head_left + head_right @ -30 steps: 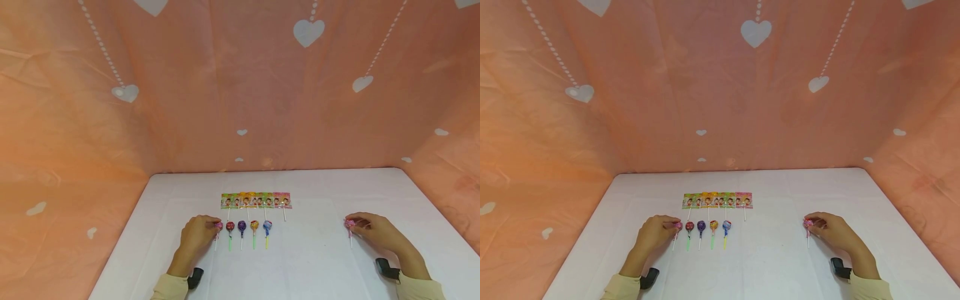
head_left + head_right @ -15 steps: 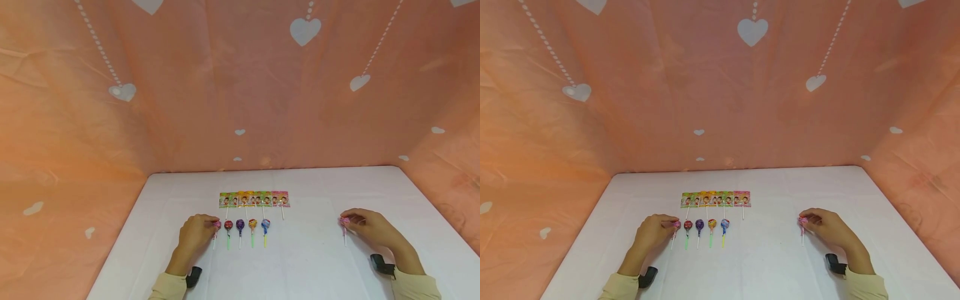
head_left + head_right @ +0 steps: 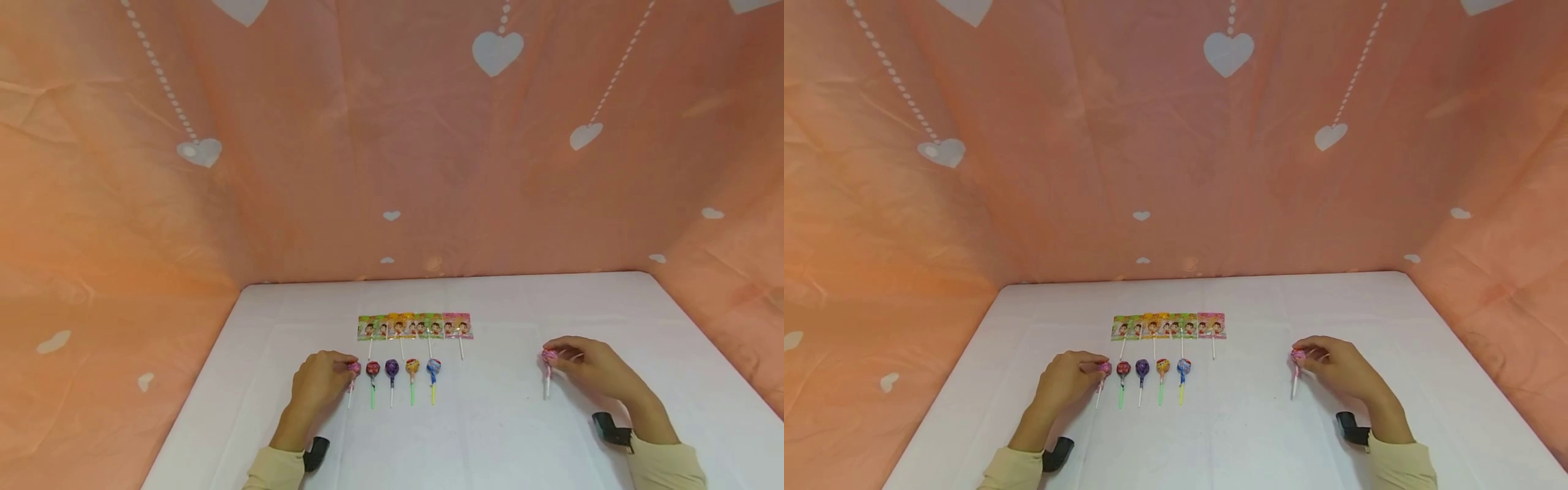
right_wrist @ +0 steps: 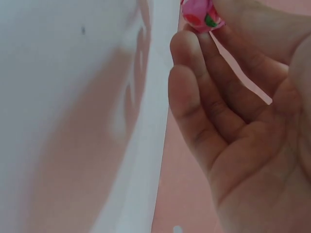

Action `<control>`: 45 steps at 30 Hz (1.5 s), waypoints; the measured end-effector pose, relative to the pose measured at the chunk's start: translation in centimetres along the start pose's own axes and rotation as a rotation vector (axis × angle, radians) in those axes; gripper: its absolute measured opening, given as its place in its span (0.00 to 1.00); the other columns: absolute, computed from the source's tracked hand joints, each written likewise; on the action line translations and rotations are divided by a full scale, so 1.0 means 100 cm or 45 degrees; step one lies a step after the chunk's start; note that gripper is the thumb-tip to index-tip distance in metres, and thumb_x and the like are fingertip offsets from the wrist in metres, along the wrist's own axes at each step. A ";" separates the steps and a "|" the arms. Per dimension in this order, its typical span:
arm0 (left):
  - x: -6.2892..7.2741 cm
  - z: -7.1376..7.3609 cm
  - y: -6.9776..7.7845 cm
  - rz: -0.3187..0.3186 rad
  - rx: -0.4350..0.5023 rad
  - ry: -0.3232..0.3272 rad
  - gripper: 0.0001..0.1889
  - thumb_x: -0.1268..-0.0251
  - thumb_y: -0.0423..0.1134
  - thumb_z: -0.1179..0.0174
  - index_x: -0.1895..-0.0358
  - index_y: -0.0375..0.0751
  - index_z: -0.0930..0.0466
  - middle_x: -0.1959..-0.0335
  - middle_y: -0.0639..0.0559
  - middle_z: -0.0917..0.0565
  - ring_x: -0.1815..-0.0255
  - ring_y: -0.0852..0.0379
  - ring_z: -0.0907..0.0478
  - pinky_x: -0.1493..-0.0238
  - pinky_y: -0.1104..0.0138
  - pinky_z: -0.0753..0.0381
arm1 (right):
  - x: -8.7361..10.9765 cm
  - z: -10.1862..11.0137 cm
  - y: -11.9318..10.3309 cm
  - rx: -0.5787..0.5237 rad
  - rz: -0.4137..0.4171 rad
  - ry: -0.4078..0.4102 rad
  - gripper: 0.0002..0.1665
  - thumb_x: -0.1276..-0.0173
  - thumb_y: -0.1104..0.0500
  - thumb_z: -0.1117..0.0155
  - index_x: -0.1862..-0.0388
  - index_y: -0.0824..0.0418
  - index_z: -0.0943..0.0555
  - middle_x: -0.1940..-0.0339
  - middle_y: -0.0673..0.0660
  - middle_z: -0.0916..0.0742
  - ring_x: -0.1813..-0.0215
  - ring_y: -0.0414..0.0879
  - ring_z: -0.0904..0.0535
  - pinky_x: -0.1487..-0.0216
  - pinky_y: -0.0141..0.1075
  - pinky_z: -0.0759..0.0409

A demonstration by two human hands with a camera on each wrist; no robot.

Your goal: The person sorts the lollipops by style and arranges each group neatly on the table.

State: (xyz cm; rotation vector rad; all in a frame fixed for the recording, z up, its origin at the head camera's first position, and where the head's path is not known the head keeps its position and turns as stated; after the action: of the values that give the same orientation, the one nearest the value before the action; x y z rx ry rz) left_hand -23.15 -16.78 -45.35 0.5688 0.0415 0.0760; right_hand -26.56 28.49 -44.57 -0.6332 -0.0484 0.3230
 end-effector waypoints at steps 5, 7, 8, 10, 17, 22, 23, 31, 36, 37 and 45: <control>0.004 -0.003 -0.003 0.043 0.008 -0.029 0.12 0.44 0.38 0.31 0.56 0.50 0.09 0.53 0.46 0.10 0.46 0.39 0.17 0.58 0.49 0.19 | -0.004 -0.009 -0.010 -0.016 0.091 -0.002 0.12 0.33 0.54 0.32 0.52 0.52 0.15 0.61 0.45 0.14 0.60 0.29 0.24 0.57 0.30 0.20; 0.004 -0.003 -0.004 0.045 0.003 -0.029 0.12 0.44 0.38 0.31 0.56 0.50 0.09 0.53 0.46 0.10 0.46 0.39 0.17 0.59 0.49 0.19 | -0.006 -0.014 -0.016 -0.023 0.119 -0.007 0.12 0.33 0.55 0.31 0.52 0.52 0.15 0.62 0.44 0.14 0.60 0.28 0.24 0.57 0.30 0.20; 0.005 -0.003 -0.004 0.047 0.002 -0.029 0.12 0.44 0.38 0.31 0.56 0.50 0.10 0.53 0.46 0.10 0.46 0.39 0.17 0.59 0.49 0.18 | -0.008 -0.017 -0.020 -0.026 0.132 -0.007 0.12 0.34 0.55 0.31 0.52 0.53 0.15 0.62 0.44 0.14 0.61 0.28 0.24 0.57 0.30 0.20; 0.004 -0.003 -0.004 0.044 -0.001 -0.027 0.12 0.44 0.38 0.31 0.55 0.50 0.10 0.53 0.46 0.10 0.46 0.40 0.17 0.60 0.50 0.18 | -0.012 -0.021 -0.028 -0.035 0.164 -0.006 0.12 0.34 0.56 0.31 0.52 0.53 0.14 0.63 0.44 0.14 0.61 0.29 0.24 0.58 0.30 0.21; 0.003 -0.002 0.001 -0.002 0.020 -0.005 0.12 0.44 0.38 0.31 0.56 0.51 0.09 0.52 0.46 0.11 0.45 0.39 0.17 0.59 0.49 0.18 | -0.029 -0.038 -0.054 -0.096 0.178 -0.035 0.12 0.35 0.57 0.30 0.53 0.52 0.14 0.63 0.45 0.14 0.62 0.32 0.24 0.59 0.30 0.23; 0.002 -0.003 0.002 -0.003 0.032 -0.006 0.11 0.44 0.38 0.31 0.56 0.50 0.09 0.53 0.46 0.10 0.44 0.39 0.17 0.55 0.47 0.19 | -0.042 -0.058 -0.070 -0.117 0.186 -0.104 0.12 0.34 0.53 0.30 0.53 0.52 0.14 0.63 0.45 0.14 0.62 0.33 0.23 0.60 0.30 0.23; 0.002 -0.003 0.002 -0.001 0.030 -0.005 0.11 0.44 0.38 0.31 0.56 0.50 0.09 0.53 0.47 0.10 0.45 0.40 0.17 0.55 0.47 0.19 | -0.044 -0.062 -0.074 -0.121 0.192 -0.116 0.12 0.35 0.53 0.30 0.54 0.52 0.14 0.64 0.44 0.14 0.62 0.34 0.23 0.60 0.30 0.23; 0.001 -0.001 0.002 -0.002 0.036 0.002 0.12 0.44 0.37 0.30 0.56 0.50 0.09 0.57 0.49 0.09 0.47 0.41 0.16 0.59 0.51 0.19 | -0.055 -0.092 -0.097 -0.185 0.183 -0.185 0.09 0.34 0.53 0.31 0.56 0.49 0.15 0.66 0.43 0.16 0.63 0.36 0.25 0.61 0.30 0.25; -0.001 0.000 0.003 -0.008 0.050 0.004 0.12 0.45 0.36 0.30 0.56 0.49 0.10 0.63 0.51 0.09 0.52 0.45 0.15 0.64 0.56 0.21 | -0.057 -0.103 -0.105 -0.215 0.171 -0.210 0.07 0.34 0.52 0.31 0.57 0.47 0.15 0.66 0.42 0.17 0.64 0.36 0.25 0.61 0.29 0.26; -0.001 0.000 0.003 -0.008 0.054 0.002 0.12 0.45 0.36 0.30 0.56 0.48 0.10 0.64 0.51 0.09 0.54 0.46 0.15 0.65 0.57 0.21 | -0.057 -0.104 -0.107 -0.205 0.178 -0.209 0.07 0.34 0.52 0.31 0.57 0.47 0.15 0.67 0.42 0.17 0.65 0.36 0.25 0.62 0.29 0.26; 0.000 0.000 0.000 0.003 0.048 0.001 0.12 0.45 0.37 0.29 0.55 0.49 0.10 0.66 0.53 0.09 0.58 0.49 0.15 0.68 0.61 0.23 | -0.057 -0.106 -0.110 -0.155 0.189 -0.201 0.07 0.35 0.53 0.30 0.58 0.48 0.15 0.68 0.42 0.18 0.67 0.35 0.27 0.65 0.29 0.27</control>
State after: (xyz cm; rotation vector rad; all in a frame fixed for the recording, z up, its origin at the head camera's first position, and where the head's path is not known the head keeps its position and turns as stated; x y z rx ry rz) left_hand -23.18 -16.75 -45.33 0.6061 0.0430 0.0778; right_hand -27.38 12.32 -46.36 -0.7325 -0.1742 0.5164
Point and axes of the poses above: each hand's wrist, its own x-axis away from the middle knuckle, its own z-axis out of the back of the hand, y = z × x, the point moved 9 cm from there along -x, towards the middle knuckle
